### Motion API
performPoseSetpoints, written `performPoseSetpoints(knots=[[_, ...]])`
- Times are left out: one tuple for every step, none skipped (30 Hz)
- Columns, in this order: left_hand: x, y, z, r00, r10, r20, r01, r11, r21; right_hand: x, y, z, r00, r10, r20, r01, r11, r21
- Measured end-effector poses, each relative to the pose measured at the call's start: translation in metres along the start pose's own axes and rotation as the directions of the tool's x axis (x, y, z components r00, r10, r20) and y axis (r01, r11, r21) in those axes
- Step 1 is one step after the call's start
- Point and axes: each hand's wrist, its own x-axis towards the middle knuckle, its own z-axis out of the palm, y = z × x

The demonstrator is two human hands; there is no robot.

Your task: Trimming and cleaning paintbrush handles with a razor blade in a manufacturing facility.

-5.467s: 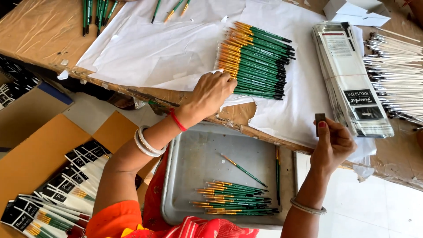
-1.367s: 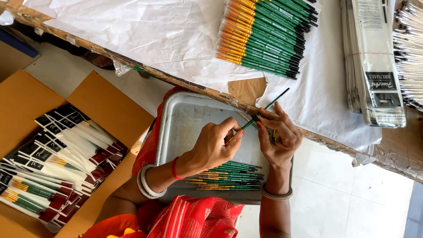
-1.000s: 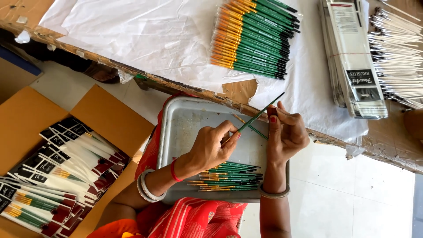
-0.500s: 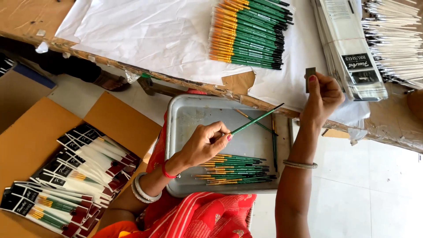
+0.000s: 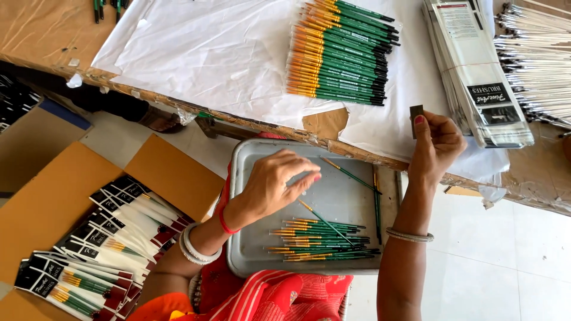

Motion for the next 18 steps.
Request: performPoseSetpoints(knots=[[0.009,-0.014,0.005,1.000,0.001,-0.001,-0.001,1.000,0.008,0.000,0.002,0.000,1.000,-0.002,0.002,0.002,1.000,0.008],[0.017,-0.027,0.009,1.000,0.029,-0.008,-0.029,0.998,0.060,-0.001,0.003,-0.001,1.000,0.000,-0.004,0.000,1.000,-0.022],[0.026,-0.041,0.014,0.998,0.058,-0.013,-0.056,0.992,0.112,-0.001,0.004,-0.001,1.000,0.001,-0.010,-0.002,0.999,-0.052],[0.043,-0.047,0.011,0.998,0.060,-0.016,-0.057,0.991,0.118,-0.001,0.005,-0.001,1.000,-0.002,-0.008,0.002,0.999,-0.047],[0.060,-0.054,0.009,0.994,0.102,-0.040,-0.092,0.974,0.208,-0.001,0.005,-0.001,1.000,-0.002,-0.008,0.001,0.998,-0.060],[0.078,-0.061,0.008,0.987,0.148,-0.059,-0.124,0.947,0.296,-0.001,0.005,-0.001,1.000,-0.001,-0.011,0.001,0.997,-0.075],[0.084,-0.073,0.013,0.987,0.151,-0.060,-0.126,0.946,0.299,-0.003,0.003,-0.001,1.000,-0.005,-0.011,0.004,0.997,-0.071],[0.090,-0.085,0.019,0.996,0.081,0.037,-0.089,0.910,0.405,-0.004,0.002,-0.001,1.000,0.007,-0.009,-0.008,0.997,-0.072],[0.096,-0.097,0.025,0.992,0.000,0.125,-0.064,0.859,0.507,-0.004,0.001,-0.001,1.000,0.019,-0.006,-0.020,0.997,-0.072],[0.098,-0.103,0.029,0.992,0.002,0.126,-0.066,0.859,0.508,-0.004,0.001,-0.001,1.000,0.018,-0.007,-0.019,0.997,-0.071],[0.100,-0.110,0.032,0.990,0.033,0.139,-0.105,0.828,0.551,-0.003,0.000,0.000,1.000,0.025,-0.010,-0.026,0.998,-0.066],[0.100,-0.115,0.036,0.986,0.059,0.153,-0.139,0.794,0.592,-0.004,0.000,0.001,0.999,0.036,-0.011,-0.036,0.998,-0.061],[0.101,-0.116,0.036,0.986,0.057,0.154,-0.139,0.794,0.592,-0.004,-0.001,0.001,0.999,0.038,-0.011,-0.038,0.997,-0.060],[0.104,-0.117,0.035,0.976,0.070,0.204,-0.182,0.779,0.600,-0.004,-0.002,0.002,0.999,0.036,-0.011,-0.036,0.998,-0.048],[0.105,-0.117,0.034,0.964,0.083,0.254,-0.225,0.764,0.605,-0.004,-0.003,0.003,0.999,0.034,-0.012,-0.034,0.999,-0.037],[0.107,-0.122,0.036,0.964,0.083,0.254,-0.225,0.763,0.605,-0.005,-0.003,0.003,0.999,0.034,-0.012,-0.034,0.999,-0.036],[0.107,-0.126,0.038,0.944,0.103,0.314,-0.287,0.725,0.626,-0.006,-0.004,0.004,0.999,0.037,-0.013,-0.038,0.998,-0.042],[0.109,-0.130,0.040,0.920,0.123,0.371,-0.350,0.683,0.641,-0.006,-0.005,0.003,0.999,0.037,-0.014,-0.037,0.998,-0.048]])
